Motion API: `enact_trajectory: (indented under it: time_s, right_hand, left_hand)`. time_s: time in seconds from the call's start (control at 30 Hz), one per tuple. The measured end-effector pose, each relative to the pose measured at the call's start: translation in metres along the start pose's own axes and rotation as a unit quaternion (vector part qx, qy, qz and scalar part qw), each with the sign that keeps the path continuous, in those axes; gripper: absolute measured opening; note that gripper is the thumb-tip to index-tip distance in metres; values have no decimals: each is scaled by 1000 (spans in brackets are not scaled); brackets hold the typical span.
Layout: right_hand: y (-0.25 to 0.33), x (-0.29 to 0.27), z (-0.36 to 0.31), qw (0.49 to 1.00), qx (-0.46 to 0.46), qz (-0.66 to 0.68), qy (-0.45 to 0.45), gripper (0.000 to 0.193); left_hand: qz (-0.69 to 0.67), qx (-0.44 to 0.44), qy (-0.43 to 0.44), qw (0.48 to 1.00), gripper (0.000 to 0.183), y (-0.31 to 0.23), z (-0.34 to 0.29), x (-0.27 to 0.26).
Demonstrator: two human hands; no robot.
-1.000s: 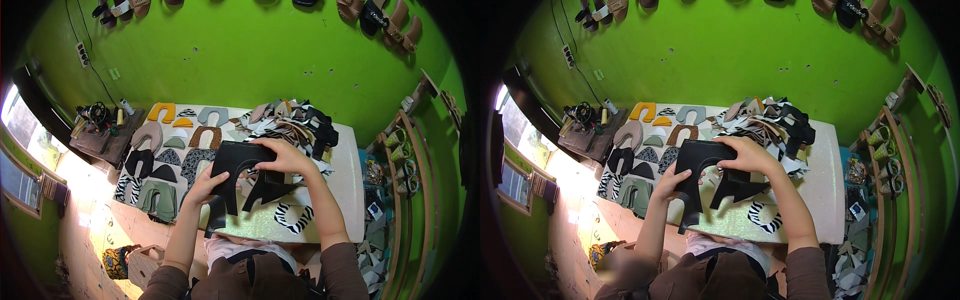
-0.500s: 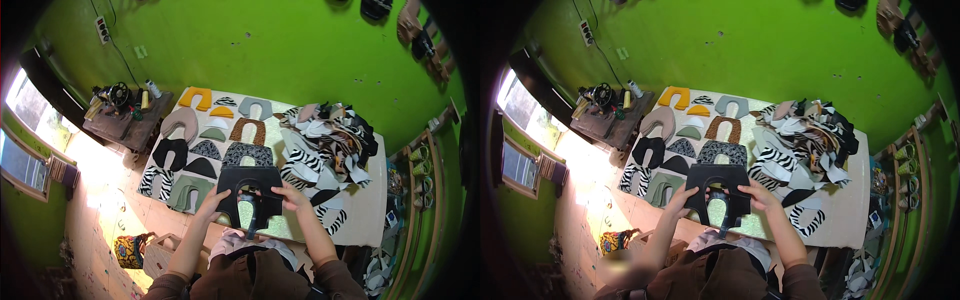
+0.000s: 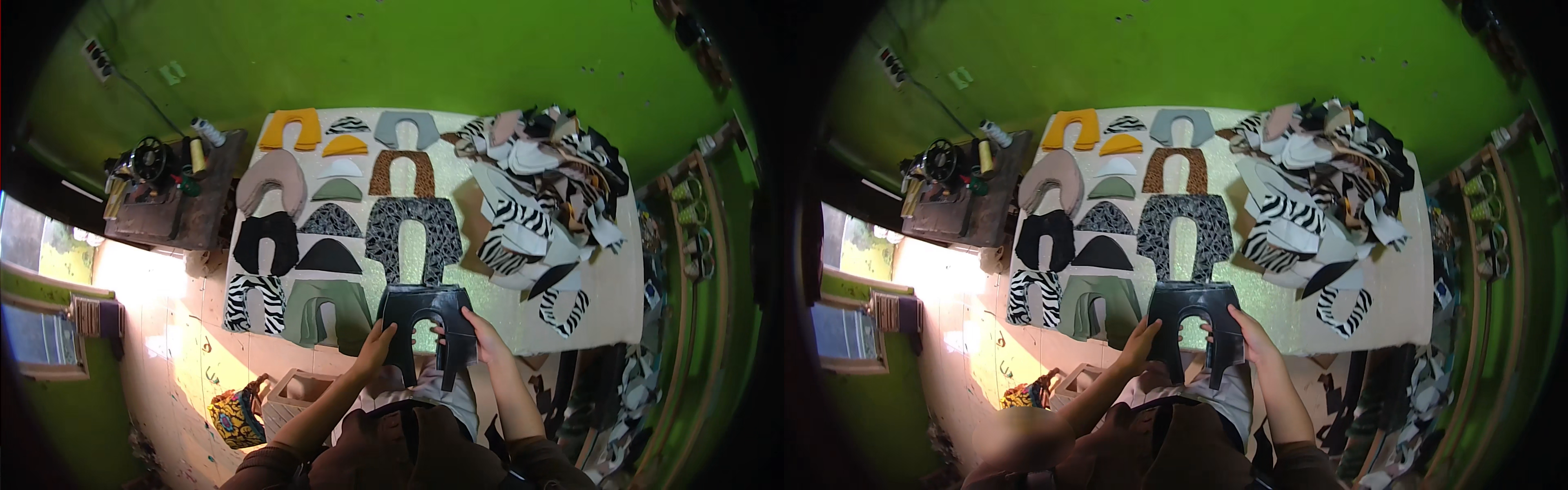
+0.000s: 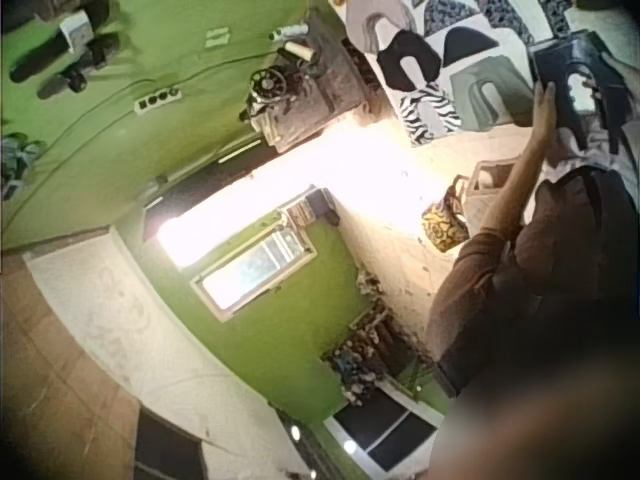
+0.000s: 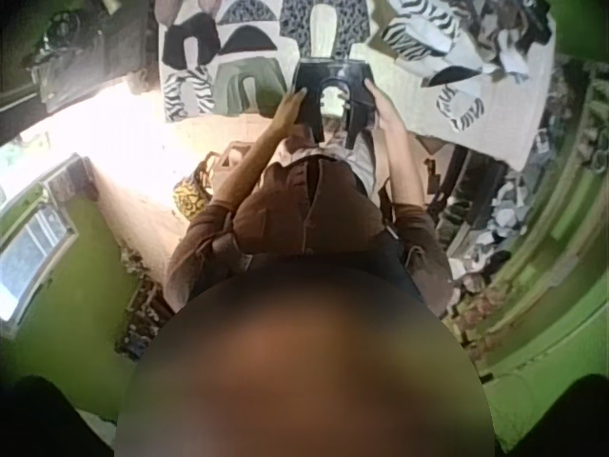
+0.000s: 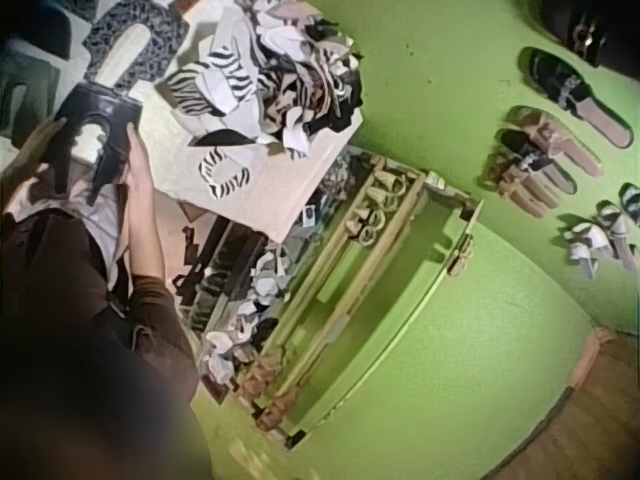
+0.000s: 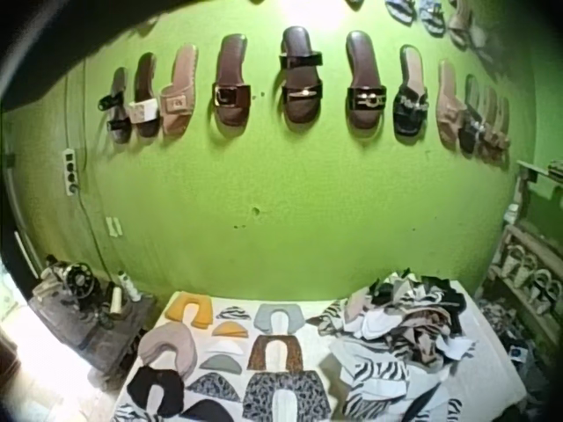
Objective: The person is organizing shoe upper components by pattern and color on a work table.
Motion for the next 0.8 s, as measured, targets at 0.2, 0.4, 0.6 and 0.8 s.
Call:
enact_trajectory:
  time_s: [0.2, 0.4, 0.6, 0.8]
  right_hand:
    - [-14, -20, -6, 964, -160, -125, -174, 29]
    - [16, -13, -18, 794, -347, -395, -303, 29]
    - [36, 5, -12, 749, -323, -508, -277, 30]
    - [40, 1, -10, 697, -337, -565, -286, 30]
  left_hand:
    - [281, 266, -73, 919, 41, 0, -1, -7]
    - [410, 366, -126, 826, 54, -9, -15, 8]
    - [503, 417, -184, 735, 57, -30, -39, 23]
    - [536, 442, -156, 702, 45, -52, -37, 31]
Point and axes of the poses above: each hand's wrist, its own z-axis towards the middle knuckle, its own x-axis out of the palm, y = z × x, the point moved 7 cm from there along z, towards the middle knuckle, and after that the axes turned 1 degree about -z, right-handed, at the moved point
